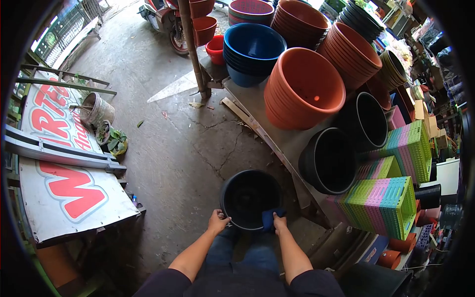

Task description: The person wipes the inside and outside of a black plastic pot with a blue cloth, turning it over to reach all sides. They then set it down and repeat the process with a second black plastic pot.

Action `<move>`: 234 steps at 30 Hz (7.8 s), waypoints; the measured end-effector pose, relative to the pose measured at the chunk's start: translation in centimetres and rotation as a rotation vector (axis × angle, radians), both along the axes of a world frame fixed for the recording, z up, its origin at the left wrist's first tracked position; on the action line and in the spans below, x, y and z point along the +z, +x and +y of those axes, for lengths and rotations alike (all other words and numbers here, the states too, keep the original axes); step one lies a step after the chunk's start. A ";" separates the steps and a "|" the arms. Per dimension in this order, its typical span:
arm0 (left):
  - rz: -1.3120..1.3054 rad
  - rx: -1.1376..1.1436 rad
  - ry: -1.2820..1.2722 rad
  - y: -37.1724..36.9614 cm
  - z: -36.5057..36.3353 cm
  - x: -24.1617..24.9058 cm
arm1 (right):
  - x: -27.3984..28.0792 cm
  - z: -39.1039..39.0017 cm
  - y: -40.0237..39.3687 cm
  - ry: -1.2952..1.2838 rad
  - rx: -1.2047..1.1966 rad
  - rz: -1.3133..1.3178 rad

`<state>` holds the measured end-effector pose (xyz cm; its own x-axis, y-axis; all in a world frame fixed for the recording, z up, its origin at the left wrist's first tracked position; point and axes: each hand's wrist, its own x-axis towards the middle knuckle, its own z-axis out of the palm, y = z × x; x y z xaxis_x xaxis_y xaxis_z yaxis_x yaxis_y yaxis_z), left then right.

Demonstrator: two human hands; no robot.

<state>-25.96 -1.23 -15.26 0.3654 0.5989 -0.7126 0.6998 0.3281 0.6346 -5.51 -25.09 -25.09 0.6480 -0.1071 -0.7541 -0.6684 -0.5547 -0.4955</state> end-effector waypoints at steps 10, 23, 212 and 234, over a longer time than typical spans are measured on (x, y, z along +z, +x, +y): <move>-0.247 0.300 0.181 3.3 0.3 -1.1 | 20.0 3.3 -0.5 0.016 0.123 -0.099; -0.963 0.403 -0.116 10.0 1.8 26.6 | 34.1 5.0 4.7 0.793 -0.058 0.047; -0.896 0.208 -0.222 9.8 -7.7 35.6 | 46.4 6.5 24.8 0.796 0.803 0.355; -0.967 0.521 -0.046 13.6 -12.3 32.1 | 48.2 5.8 11.6 0.323 1.525 -1.335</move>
<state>-12.34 -13.58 16.82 0.4920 0.8219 -0.2870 -0.3176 0.4765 0.8198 6.10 -19.34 23.12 0.1155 0.9516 0.2849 0.9347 -0.0071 -0.3553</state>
